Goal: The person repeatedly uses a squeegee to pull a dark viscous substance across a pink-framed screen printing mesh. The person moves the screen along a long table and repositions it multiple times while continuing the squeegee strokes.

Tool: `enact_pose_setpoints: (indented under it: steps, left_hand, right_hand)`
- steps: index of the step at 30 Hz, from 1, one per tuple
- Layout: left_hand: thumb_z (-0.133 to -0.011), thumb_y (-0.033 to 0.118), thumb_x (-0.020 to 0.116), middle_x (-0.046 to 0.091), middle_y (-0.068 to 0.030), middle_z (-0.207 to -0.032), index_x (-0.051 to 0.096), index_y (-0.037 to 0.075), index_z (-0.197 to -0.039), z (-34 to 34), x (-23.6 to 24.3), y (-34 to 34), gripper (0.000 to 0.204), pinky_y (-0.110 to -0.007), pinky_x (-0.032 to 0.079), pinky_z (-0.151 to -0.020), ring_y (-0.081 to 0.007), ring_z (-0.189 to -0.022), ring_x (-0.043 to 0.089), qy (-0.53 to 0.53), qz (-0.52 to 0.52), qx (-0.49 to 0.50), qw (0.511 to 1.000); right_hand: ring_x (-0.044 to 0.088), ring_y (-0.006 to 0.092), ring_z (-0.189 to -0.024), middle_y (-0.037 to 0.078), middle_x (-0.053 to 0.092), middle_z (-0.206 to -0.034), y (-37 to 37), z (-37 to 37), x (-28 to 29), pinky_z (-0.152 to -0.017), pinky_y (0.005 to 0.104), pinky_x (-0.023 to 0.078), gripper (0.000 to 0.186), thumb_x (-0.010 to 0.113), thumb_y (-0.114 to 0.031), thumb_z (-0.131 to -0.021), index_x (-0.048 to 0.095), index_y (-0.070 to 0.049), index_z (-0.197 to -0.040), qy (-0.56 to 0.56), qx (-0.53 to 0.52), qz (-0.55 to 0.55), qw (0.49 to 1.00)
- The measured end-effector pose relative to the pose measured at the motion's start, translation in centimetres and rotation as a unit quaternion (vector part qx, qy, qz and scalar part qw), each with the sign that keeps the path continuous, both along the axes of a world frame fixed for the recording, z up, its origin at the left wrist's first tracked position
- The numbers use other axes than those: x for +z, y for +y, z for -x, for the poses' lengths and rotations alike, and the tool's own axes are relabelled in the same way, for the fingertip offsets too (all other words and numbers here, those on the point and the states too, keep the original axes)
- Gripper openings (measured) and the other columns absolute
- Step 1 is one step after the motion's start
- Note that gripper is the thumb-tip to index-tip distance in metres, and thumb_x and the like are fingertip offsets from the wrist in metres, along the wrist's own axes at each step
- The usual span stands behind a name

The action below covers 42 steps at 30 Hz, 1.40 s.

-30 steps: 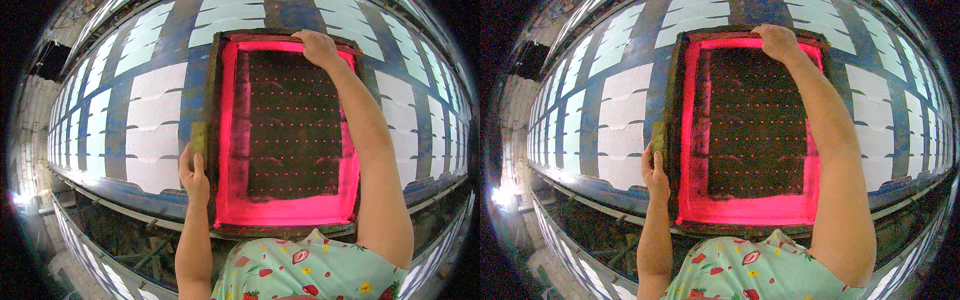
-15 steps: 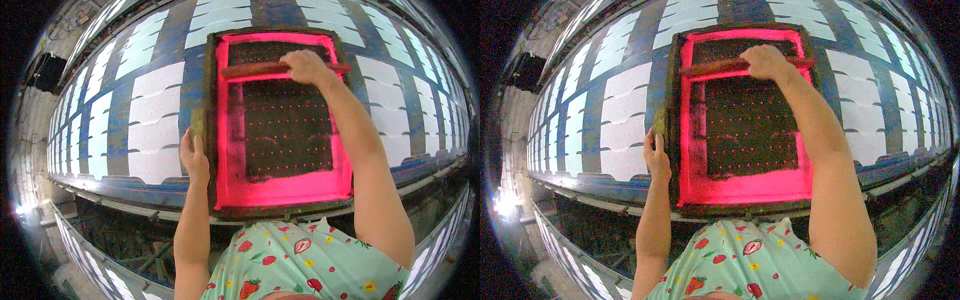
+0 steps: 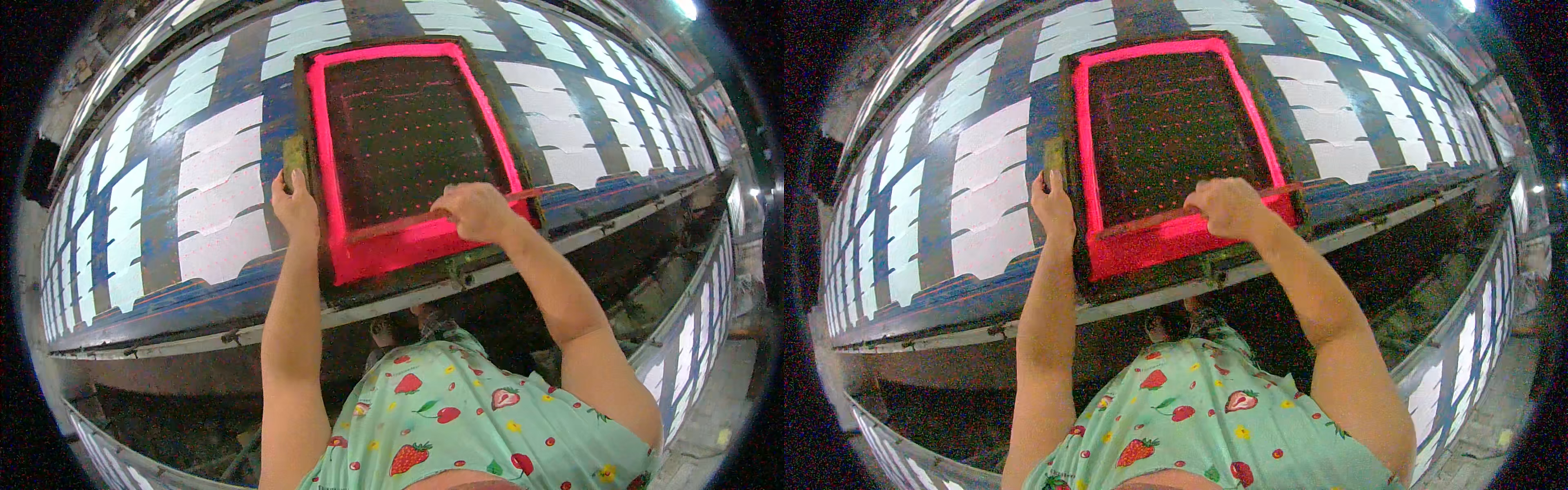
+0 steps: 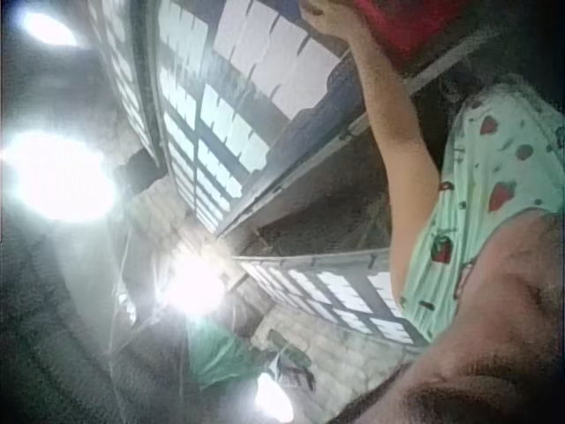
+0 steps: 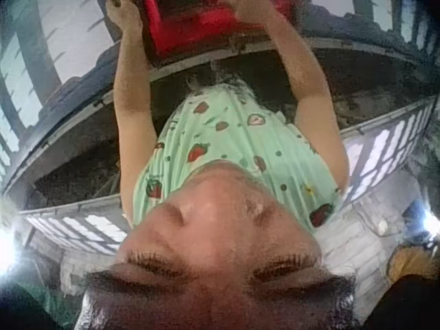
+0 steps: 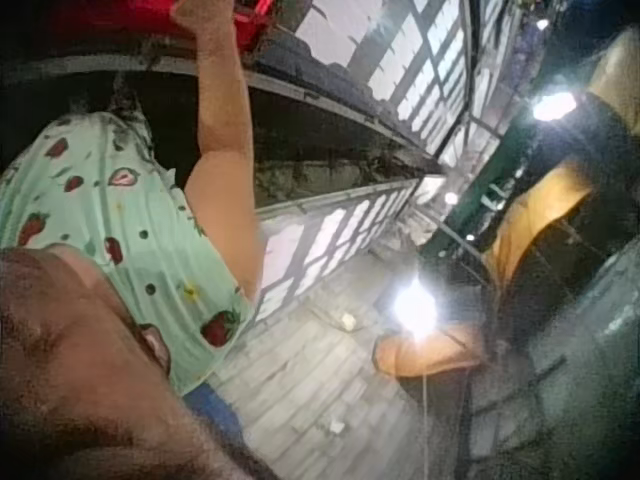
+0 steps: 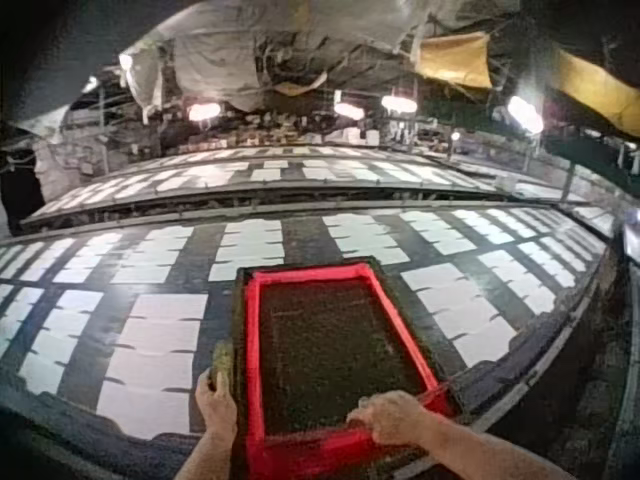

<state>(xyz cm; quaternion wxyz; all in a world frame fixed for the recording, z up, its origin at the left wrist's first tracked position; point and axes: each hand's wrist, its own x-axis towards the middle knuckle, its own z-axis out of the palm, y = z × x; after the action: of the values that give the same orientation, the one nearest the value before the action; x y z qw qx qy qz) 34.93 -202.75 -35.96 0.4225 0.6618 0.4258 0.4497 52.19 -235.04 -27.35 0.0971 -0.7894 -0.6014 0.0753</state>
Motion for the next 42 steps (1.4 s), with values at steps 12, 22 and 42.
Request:
enact_pose_setpoints:
  steps: [12,22,42]
  left_hand:
    - [-0.085,0.04,0.094,0.079,-0.0192,-0.115,0.075,-0.002,-0.126,0.1,1.4,-0.4,0.062,-0.047,0.056,-0.096,-0.0357,-0.107,0.074,0.139,-0.011,0.023,0.99]
    - [-0.09,0.025,0.09,0.079,-0.01,-0.11,0.08,-0.001,-0.119,-0.6,2.3,-1.2,0.041,-0.04,0.055,-0.086,-0.0215,-0.095,0.072,0.03,0.115,-0.026,0.993]
    - [-0.094,0.013,0.085,0.077,-0.0099,-0.114,0.072,-0.003,-0.127,-1.0,2.1,-0.2,0.039,-0.038,0.057,-0.092,-0.0223,-0.101,0.072,0.022,0.161,-0.021,0.987]
  right_hand:
    - [0.068,0.0384,-0.116,0.015,0.073,-0.122,-6.4,7.3,-0.7,-0.103,0.0525,0.055,0.056,0.089,-0.046,-0.084,0.078,-0.007,-0.124,-0.014,0.006,-0.081,0.997]
    - [0.065,0.0408,-0.127,0.017,0.074,-0.131,-16.3,-3.4,-2.5,-0.112,0.0539,0.051,0.045,0.077,-0.036,-0.098,0.075,-0.005,-0.131,0.098,-0.096,-0.256,0.957]
    - [0.077,0.0275,-0.11,0.02,0.081,-0.12,-17.2,-11.6,-7.7,-0.1,0.0395,0.058,0.044,0.076,-0.023,-0.102,0.073,0.007,-0.134,0.366,-0.444,-0.21,0.791]
